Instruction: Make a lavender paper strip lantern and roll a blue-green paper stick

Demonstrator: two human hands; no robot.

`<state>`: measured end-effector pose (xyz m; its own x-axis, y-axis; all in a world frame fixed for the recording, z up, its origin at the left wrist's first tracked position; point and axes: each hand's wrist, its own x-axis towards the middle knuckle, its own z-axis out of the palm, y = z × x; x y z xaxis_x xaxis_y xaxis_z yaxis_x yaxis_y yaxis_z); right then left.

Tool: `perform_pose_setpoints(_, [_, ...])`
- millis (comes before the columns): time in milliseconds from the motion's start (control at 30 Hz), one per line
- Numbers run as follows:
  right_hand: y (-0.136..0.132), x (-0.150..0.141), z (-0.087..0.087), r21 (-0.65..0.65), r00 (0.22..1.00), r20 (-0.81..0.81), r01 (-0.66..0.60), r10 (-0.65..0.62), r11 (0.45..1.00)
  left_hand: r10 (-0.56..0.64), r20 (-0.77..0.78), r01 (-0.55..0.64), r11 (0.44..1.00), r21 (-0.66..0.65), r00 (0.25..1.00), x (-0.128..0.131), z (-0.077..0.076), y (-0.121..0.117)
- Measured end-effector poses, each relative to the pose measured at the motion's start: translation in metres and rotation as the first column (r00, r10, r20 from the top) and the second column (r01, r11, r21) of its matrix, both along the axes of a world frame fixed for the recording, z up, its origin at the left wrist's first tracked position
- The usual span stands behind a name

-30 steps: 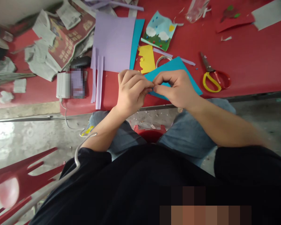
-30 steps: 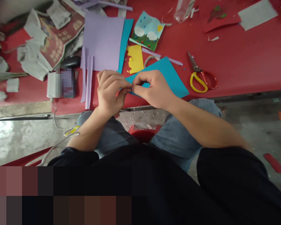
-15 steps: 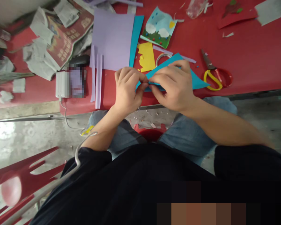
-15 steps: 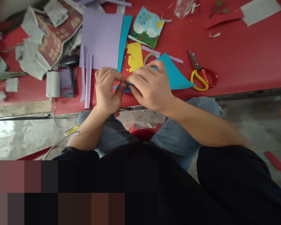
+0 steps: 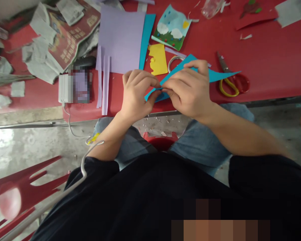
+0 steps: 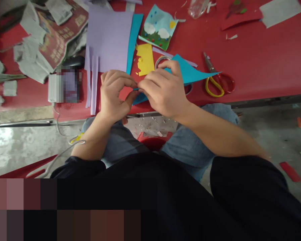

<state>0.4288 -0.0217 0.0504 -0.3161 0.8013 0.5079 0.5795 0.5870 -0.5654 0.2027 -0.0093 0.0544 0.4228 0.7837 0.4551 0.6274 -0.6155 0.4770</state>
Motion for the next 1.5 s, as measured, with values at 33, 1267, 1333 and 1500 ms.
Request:
perform_pose_setpoints(33, [0.000,0.001,-0.001,0.017,1.000,0.000,-0.008,0.008,1.000,0.010,-0.019,-0.010,0.999,0.033,1.000,0.000,-0.002,0.000])
perform_pose_setpoints(1267, [0.002,0.005,0.004,-0.149,0.997,-0.017,-0.082,0.080,0.985,-0.103,-0.054,0.106,0.993,0.053,0.993,-0.005,0.002,0.005])
perform_pose_setpoints(1333, [0.002,0.005,0.005,-0.109,0.997,0.023,-0.074,0.077,0.991,-0.099,-0.061,0.102,0.993,0.058,0.993,-0.005,0.001,0.005])
perform_pose_setpoints(1500, [0.002,0.003,0.005,0.076,0.991,0.123,-0.061,0.052,0.995,-0.097,-0.014,0.098,0.994,0.051,0.995,-0.005,-0.003,0.007])
